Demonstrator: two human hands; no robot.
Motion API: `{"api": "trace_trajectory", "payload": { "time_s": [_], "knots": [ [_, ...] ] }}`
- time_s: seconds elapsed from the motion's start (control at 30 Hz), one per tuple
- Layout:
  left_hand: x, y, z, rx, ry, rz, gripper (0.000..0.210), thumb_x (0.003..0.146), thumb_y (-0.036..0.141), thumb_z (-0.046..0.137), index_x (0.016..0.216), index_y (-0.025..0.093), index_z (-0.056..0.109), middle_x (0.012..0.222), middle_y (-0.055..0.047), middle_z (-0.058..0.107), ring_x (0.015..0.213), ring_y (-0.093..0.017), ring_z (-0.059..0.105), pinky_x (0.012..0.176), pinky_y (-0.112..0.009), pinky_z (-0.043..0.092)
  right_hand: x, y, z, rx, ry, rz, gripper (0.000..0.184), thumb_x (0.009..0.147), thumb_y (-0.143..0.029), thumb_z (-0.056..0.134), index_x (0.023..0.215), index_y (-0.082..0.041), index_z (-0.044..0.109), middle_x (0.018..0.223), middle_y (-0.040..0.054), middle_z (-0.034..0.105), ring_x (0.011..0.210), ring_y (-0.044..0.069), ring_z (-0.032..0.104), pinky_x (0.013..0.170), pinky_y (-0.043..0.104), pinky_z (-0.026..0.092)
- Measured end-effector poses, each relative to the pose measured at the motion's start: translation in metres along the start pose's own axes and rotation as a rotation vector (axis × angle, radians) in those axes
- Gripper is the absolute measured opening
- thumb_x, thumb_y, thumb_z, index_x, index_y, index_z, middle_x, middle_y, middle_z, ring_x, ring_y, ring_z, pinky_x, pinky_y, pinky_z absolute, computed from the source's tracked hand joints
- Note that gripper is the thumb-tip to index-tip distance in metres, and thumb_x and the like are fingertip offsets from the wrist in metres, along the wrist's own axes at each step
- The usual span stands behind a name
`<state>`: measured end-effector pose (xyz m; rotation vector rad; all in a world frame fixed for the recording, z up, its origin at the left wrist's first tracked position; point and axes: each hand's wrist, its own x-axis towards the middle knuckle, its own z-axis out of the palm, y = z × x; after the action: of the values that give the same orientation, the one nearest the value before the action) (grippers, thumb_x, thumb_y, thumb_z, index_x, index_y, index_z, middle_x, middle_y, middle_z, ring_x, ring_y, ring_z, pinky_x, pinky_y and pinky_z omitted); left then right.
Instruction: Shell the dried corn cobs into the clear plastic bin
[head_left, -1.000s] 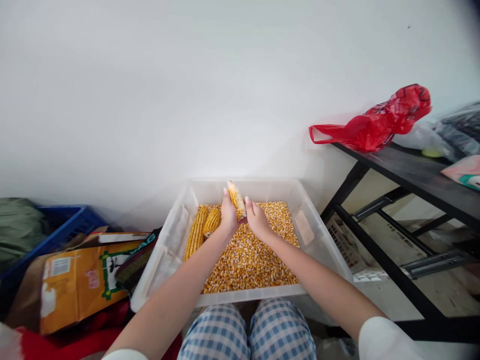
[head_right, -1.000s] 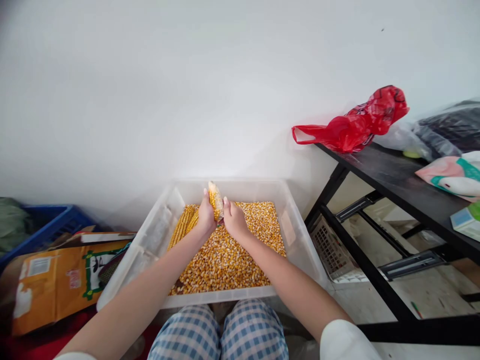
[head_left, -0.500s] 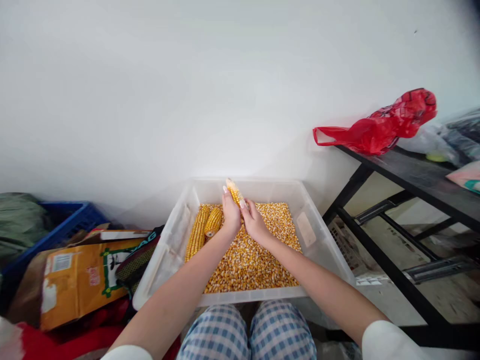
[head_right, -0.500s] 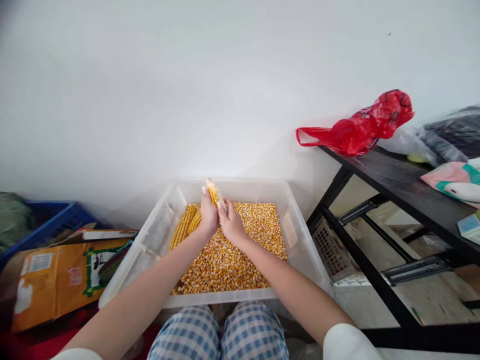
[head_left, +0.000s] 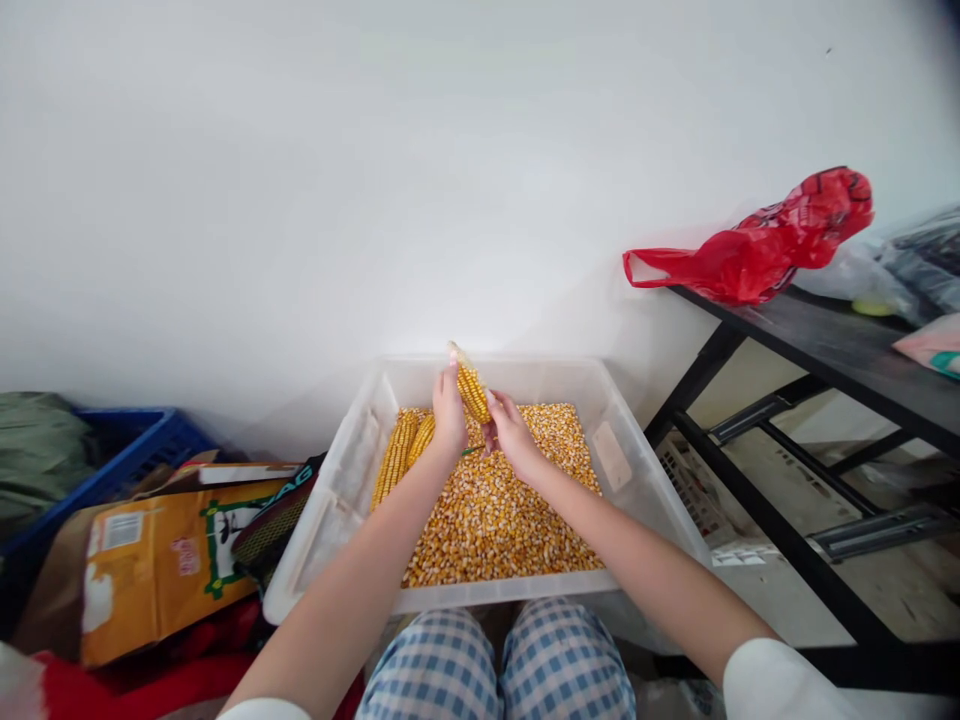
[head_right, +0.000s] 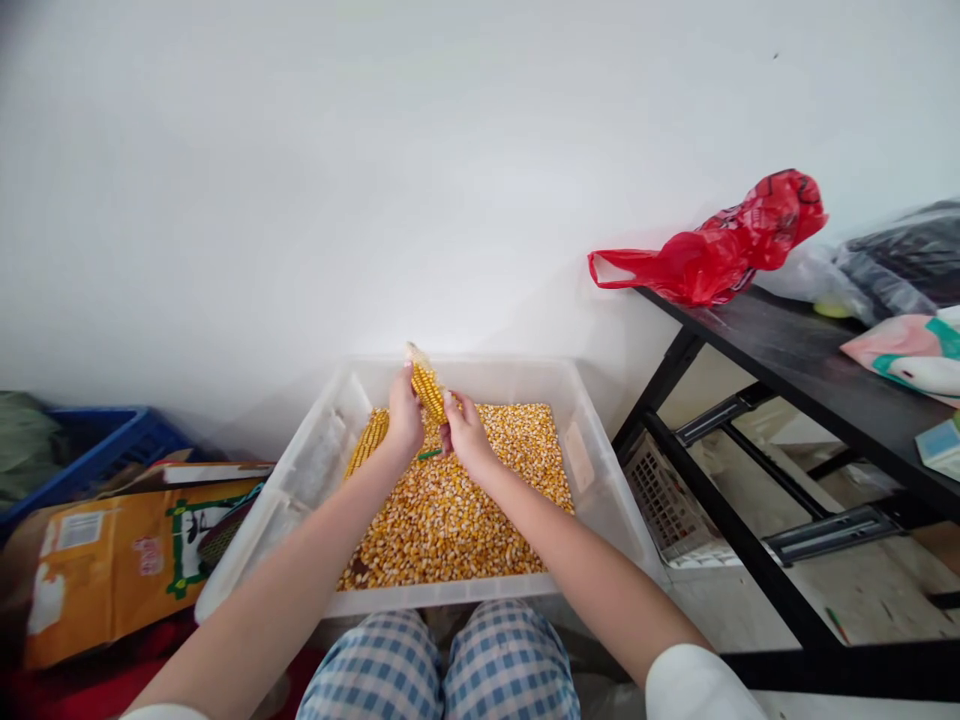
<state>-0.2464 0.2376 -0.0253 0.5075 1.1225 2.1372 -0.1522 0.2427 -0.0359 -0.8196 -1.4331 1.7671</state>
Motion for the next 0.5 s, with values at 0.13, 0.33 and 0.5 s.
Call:
{"api": "trace_trajectory", "payload": {
  "time_s": [0.13,0.33,0.5],
  "knots": [
    [0.004,0.009,0.002,-0.062,-0.057,-0.094,0.045,0.065,0.053,0.065,0.087,0.017,0.052,0.072,-0.003,0.061,0.063,-0.016,0.058,0.059,-0.027,0.043,0.0,-0.002,-0.005,0.0,-0.049,0.069,0.042,0.079,-0.058,0.049,0.103,-0.023,0.052,0.051,-0.0087,0.043,0.036,0.007,0.04,0.035,0.019,0.041],
    [-0.008,0.01,0.007,-0.037,-0.027,-0.06,0.04,0.063,0.048,0.069,0.08,0.015,0.053,0.067,-0.005,0.064,0.062,-0.017,0.06,0.057,-0.027,0.043,-0.006,0.006,0.001,0.026,-0.054,0.144,0.041,0.081,-0.062,0.042,0.094,-0.024,0.047,0.053,-0.0081,0.044,0.037,0.006,0.042,0.035,0.019,0.043],
    [-0.01,0.004,0.008,-0.049,0.033,-0.039,0.036,0.063,0.047,0.07,0.074,0.017,0.052,0.058,0.0,0.058,0.052,-0.014,0.056,0.054,-0.027,0.043,-0.005,0.018,0.007,-0.064,0.062,0.027,0.033,0.087,-0.053,0.034,0.1,-0.025,0.046,0.05,-0.0085,0.037,0.033,0.008,0.037,0.032,0.021,0.039]
  ]
}}
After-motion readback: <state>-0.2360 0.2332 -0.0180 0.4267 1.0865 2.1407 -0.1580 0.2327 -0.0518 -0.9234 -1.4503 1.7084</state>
